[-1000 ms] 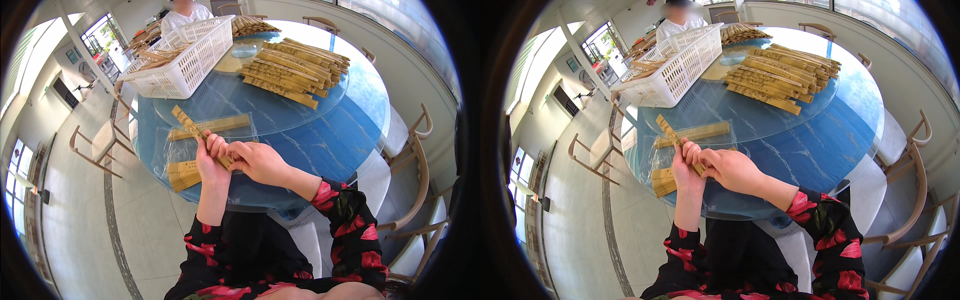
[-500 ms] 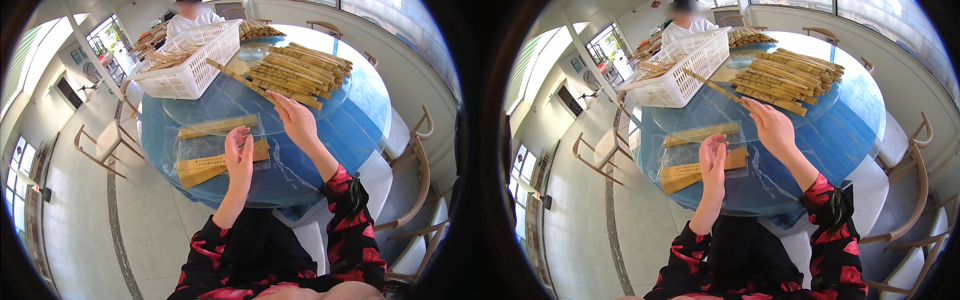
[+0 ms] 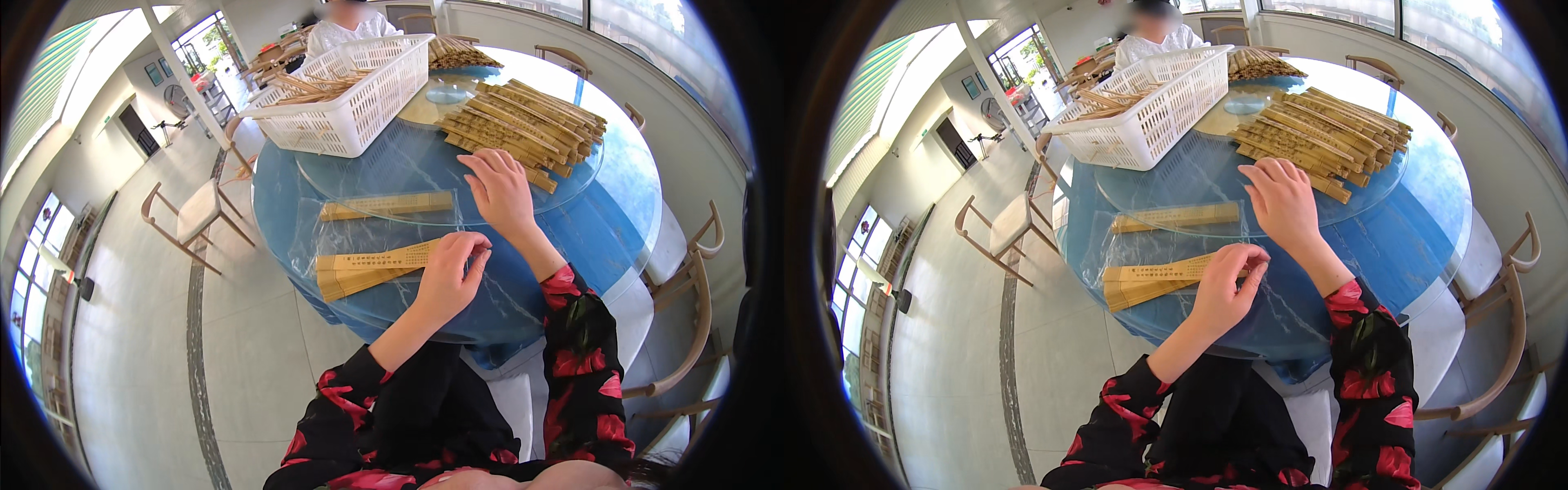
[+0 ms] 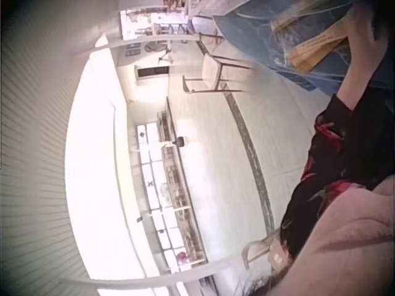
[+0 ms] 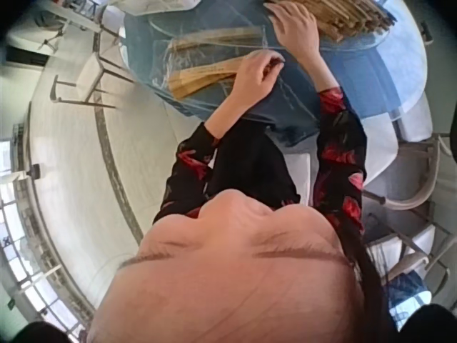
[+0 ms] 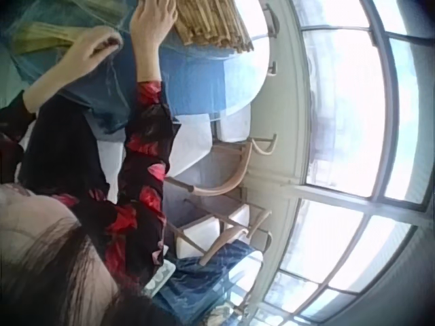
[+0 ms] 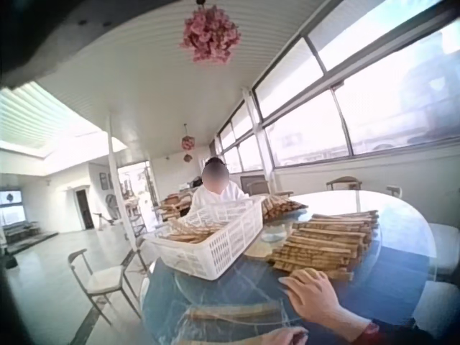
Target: The person inserts thin wooden sticks into slots on flat bamboo strips at a round table, then places the assembled pieces into a white basket. The person repeats this process for multiple bamboo strips.
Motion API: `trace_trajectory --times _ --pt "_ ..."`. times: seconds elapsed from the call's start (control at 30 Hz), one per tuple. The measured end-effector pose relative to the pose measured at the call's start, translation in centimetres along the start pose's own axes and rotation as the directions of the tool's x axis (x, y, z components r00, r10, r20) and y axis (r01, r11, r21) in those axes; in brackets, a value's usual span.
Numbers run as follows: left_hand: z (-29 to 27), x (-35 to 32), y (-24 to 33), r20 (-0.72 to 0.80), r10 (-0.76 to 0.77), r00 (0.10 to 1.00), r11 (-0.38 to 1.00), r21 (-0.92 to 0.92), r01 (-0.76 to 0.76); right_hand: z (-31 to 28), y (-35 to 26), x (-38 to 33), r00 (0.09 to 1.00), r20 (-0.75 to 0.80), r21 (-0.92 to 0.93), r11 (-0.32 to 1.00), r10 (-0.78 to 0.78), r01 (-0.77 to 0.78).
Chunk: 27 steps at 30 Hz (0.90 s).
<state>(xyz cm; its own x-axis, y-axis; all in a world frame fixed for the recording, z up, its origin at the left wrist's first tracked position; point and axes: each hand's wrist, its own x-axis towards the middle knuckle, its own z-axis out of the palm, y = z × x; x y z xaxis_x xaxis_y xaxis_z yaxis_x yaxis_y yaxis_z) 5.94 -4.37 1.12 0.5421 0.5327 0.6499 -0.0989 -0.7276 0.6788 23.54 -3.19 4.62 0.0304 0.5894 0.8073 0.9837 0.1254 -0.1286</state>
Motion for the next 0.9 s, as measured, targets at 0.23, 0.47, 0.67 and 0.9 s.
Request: trace_trajectory --times 0.23,0.47,0.67,0.9 --pt "-1.5 -0.3 0.5 0.100 0.097 0.990 0.992 0.066 -0.104 2.7 -2.0 -2.6 0.962 0.257 0.246 0.969 -0.096 0.031" --pt "-11.7 5.7 -2.9 0.072 0.012 0.997 0.913 0.407 -0.040 1.0 -2.6 -2.2 0.956 0.265 0.300 0.953 -0.127 0.043" --pt "-19.1 17.4 -8.7 -0.180 0.184 0.966 0.781 0.623 -0.032 -0.2 -2.9 -1.7 0.950 0.293 0.340 0.940 -0.112 0.006" --pt "-24.2 30.0 -17.3 -0.068 -0.170 0.983 0.710 0.683 0.170 -0.4 -2.7 -1.7 0.940 0.322 0.322 0.947 -0.112 0.003"
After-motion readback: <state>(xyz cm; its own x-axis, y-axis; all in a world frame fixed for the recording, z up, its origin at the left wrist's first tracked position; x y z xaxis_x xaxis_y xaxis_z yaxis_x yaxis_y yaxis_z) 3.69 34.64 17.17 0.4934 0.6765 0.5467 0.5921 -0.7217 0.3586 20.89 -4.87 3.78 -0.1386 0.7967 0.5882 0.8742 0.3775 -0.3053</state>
